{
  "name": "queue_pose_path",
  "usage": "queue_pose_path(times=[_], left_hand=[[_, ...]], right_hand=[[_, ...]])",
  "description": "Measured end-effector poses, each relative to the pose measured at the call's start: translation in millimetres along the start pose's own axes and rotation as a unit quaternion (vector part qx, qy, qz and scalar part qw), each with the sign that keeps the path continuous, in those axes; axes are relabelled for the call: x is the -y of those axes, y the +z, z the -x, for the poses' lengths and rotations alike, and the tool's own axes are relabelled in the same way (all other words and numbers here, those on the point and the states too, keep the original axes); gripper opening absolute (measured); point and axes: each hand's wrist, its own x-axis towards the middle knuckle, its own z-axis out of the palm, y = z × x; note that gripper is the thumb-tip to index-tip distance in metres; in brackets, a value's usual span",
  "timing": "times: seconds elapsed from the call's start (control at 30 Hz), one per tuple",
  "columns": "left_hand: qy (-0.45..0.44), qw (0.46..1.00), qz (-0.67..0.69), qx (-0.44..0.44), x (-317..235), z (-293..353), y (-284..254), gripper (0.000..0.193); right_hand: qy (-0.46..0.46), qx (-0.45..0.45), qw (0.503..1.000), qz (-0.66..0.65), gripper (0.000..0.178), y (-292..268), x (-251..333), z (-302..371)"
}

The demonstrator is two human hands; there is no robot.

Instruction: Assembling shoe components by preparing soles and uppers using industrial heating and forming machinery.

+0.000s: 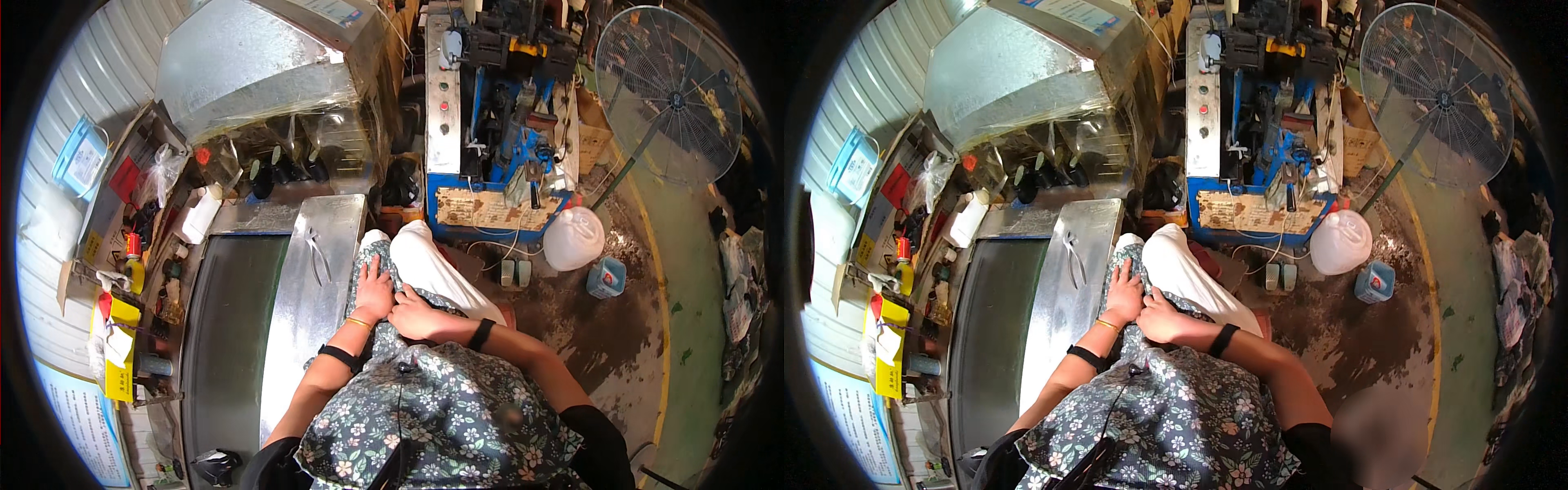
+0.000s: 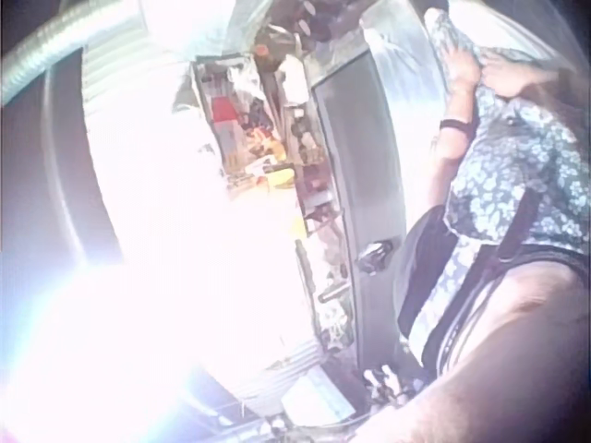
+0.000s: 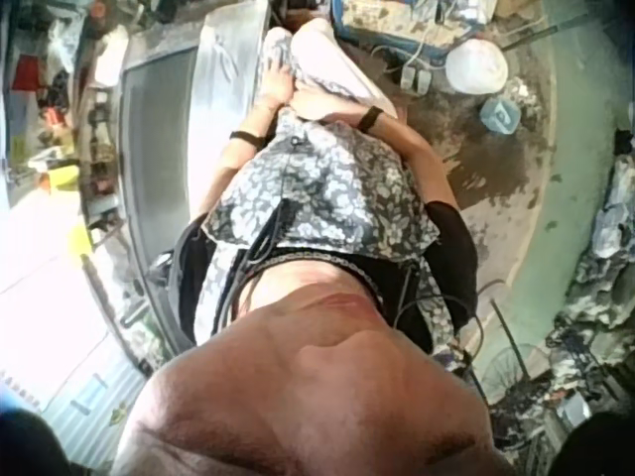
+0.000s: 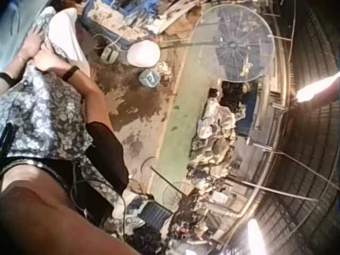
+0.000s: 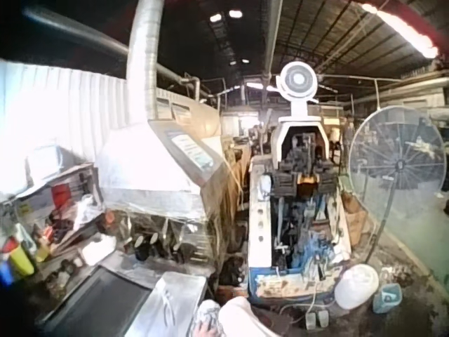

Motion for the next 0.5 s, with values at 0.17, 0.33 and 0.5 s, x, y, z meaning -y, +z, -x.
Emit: queue_pose_path(times=[0.17, 0.33, 0.5], left_hand=[[0.003, 0.996, 0.057, -0.071, 0, -8, 5, 0.040], [0.011, 0.974, 0.132, -0.182, 1, -14, 10, 0.034], [0.014, 0.981, 0.124, -0.145, 4, -13, 4, 0.036]], right_hand=[[0.023, 0.024, 0.998, -0.052, 0.025, 20, -18, -6], [0.031, -0.014, 0.992, -0.122, 0.022, 26, -40, -3], [0.010, 0.001, 0.997, -0.080, 0.025, 33, -43, -15]])
